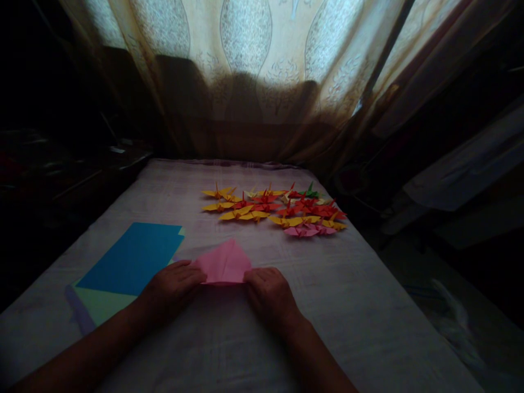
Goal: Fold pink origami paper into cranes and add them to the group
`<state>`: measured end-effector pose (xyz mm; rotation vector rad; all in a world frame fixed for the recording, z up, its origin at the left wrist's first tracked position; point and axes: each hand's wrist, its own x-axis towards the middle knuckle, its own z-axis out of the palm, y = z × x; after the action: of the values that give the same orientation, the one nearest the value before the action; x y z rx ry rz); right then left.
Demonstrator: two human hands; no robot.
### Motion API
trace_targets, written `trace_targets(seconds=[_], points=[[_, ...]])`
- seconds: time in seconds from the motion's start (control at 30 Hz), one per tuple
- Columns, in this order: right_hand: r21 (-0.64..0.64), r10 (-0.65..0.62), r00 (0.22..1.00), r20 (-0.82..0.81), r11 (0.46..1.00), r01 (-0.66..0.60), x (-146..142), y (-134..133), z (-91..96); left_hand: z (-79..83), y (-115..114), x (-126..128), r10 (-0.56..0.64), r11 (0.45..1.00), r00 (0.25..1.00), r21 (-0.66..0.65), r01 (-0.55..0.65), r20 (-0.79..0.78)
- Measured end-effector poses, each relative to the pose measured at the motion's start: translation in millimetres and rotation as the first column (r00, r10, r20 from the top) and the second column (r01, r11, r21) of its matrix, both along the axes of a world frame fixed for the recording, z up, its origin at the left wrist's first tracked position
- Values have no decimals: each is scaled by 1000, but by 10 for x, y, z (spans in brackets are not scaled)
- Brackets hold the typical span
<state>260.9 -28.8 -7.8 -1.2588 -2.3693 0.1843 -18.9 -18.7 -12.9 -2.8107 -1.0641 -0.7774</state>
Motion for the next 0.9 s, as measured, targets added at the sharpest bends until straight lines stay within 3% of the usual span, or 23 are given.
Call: trace_targets(seconds=[0.13,0.23,0.4,0.5,0.6,0.73,0.9], points=[[-192,-112,994,17,975,113,-40,5,77,77,-46,41,94,995,995,-35,-93,19],[-262,-142,989,29,954,145,-65,29,138,102,-28,25,107,984,994,-144,-104,15],[-131,69,996,-61,988,-76,7,37,53,79,71,-43,-137,931,989,-347,110,-55],[-4,171,978,-122,985,-173,72,34,-56,25,102,-51,-205,902,972,-408,141,-117],[37,199,972,-127,980,-196,98,28,-98,-4,102,-35,-220,894,966,-425,145,-133],[-22,81,992,-100,996,-83,73,13,-48,1,89,-15,-143,901,986,-424,93,-88],[-177,-164,983,-80,973,148,-27,31,-1,-7,56,20,188,909,981,-387,-152,56]])
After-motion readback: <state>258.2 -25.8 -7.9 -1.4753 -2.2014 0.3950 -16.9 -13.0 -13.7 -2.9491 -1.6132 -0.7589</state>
